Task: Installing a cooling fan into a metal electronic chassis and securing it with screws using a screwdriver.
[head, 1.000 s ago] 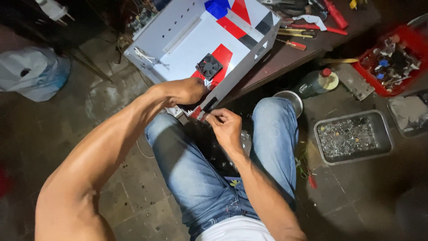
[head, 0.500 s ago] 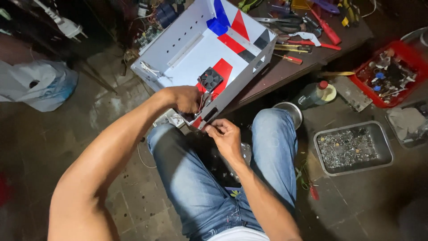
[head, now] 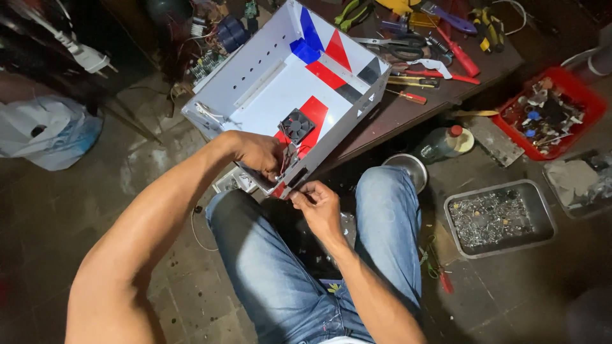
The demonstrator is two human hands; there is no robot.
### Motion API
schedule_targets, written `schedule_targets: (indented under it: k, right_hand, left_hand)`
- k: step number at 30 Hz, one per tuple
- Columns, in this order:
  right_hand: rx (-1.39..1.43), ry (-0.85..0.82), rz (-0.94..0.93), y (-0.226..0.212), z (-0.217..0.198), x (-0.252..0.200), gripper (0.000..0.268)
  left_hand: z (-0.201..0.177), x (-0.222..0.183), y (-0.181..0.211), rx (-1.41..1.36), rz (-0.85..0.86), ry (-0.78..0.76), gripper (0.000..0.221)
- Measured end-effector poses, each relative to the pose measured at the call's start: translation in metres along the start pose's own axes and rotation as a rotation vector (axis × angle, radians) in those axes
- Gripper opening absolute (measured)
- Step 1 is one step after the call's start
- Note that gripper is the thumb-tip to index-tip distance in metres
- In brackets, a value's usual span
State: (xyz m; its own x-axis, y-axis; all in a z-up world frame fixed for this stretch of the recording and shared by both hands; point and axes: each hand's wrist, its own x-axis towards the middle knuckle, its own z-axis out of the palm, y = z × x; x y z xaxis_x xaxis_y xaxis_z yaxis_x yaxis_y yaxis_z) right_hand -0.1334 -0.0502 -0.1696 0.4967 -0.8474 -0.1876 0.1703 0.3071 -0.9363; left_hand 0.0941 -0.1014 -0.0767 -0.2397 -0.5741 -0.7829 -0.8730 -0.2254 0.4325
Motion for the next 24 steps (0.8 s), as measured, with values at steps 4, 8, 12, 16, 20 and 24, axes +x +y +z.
schedule_targets:
  k: [4,8,12,16,20,24]
  right_hand:
    - [0.016,0.001,-0.010,-0.002,0.000,0.000,0.015]
    - [0.009,-0.002,-0.010,-0.009,0.002,-0.002,0.014]
    - [0.018,0.003,-0.003,0.006,0.002,0.002,0.014]
    - [0.027,0.000,0.009,0.012,0.002,0.004,0.013]
    - [0.025,-0.002,0.002,0.003,0.003,-0.001,0.012]
    - [0.028,0.004,0.005,0.008,0.004,0.000,0.012]
  left_hand:
    - [-0.015,-0.014,0.021,0.080,-0.014,-0.011,0.025]
    - [0.000,-0.003,0.011,0.098,-0.009,-0.004,0.023]
    - [-0.007,0.034,-0.021,0.491,0.145,-0.195,0.025]
    - [-0.001,0.058,-0.047,0.378,0.116,-0.163,0.023]
    - [0.010,0.024,-0.020,0.098,0.021,0.073,0.021]
    - [0.015,0.010,-0.013,-0.118,-0.051,0.248,0.021]
